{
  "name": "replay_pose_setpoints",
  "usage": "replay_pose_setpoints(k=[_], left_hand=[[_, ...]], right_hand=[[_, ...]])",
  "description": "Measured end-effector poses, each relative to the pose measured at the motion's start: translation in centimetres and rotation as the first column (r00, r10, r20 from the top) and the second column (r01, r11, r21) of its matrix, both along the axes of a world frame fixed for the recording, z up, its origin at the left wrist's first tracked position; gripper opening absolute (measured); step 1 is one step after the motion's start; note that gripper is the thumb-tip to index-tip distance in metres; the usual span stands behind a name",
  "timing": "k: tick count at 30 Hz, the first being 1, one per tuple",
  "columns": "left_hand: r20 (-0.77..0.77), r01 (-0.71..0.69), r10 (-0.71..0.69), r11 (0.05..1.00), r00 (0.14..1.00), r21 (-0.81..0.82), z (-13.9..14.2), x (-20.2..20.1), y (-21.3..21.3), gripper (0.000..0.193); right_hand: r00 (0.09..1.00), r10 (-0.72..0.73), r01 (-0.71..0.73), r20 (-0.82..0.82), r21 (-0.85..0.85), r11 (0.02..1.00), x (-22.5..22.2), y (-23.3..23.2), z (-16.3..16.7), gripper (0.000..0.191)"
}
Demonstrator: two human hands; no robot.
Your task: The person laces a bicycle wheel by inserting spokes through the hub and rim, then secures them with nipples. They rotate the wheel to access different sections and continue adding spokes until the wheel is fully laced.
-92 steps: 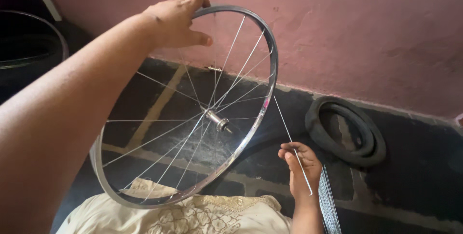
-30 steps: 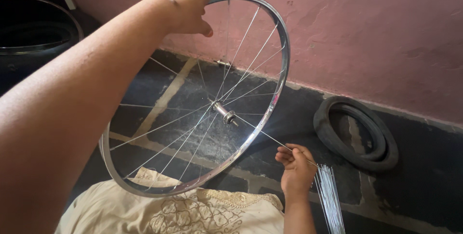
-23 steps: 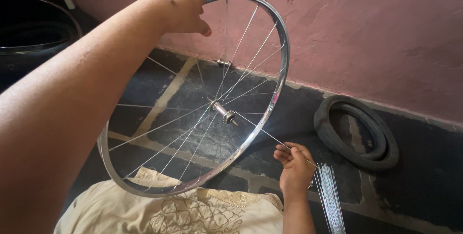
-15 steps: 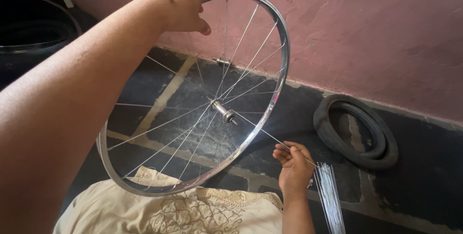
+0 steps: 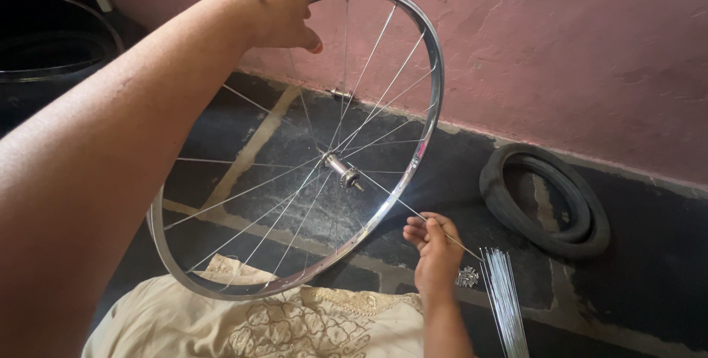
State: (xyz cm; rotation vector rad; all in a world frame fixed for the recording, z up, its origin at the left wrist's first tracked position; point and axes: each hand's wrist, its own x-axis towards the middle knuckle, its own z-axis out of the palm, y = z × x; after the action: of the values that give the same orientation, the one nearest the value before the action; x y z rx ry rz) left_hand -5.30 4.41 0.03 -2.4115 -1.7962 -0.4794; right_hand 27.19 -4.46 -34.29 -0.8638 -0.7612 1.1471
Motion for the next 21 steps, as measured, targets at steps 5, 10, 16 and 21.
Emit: replay_pose_setpoints(k=[5,10,16,21], left_hand=[[0.006,0.002,-0.002,1.000,1.000,0.014,-0.2,-0.1,0.0,0.086],[-0.006,0.057,-0.057,0.997,0.998,0.044,-0.3,-0.2,0.4,0.087],[0.072,0.041,-0.039,0.999,0.997,-0.025,-0.1,0.1,-0.1,0.110],[0.192,0.051,-0.045,0.998,0.980,-0.028,-0.4,0.4,-1.8,0.099]], right_hand=[[1.000,-0.001,0.002,-0.007,0.033,0.999,-0.3,-0.1,-0.1,0.008],[0.999,-0.031,0.031,-0.029,0.029,0.999,-0.4,-0.1,-0.2,0.005],[0.976,-0.056,0.016,-0.212,-0.182,0.983,-3.1,-0.5,-0.7,0.013],[0.946,-0.002,-0.069,-0.324,-0.206,0.976,-5.8,-0.7,-1.8,0.017]])
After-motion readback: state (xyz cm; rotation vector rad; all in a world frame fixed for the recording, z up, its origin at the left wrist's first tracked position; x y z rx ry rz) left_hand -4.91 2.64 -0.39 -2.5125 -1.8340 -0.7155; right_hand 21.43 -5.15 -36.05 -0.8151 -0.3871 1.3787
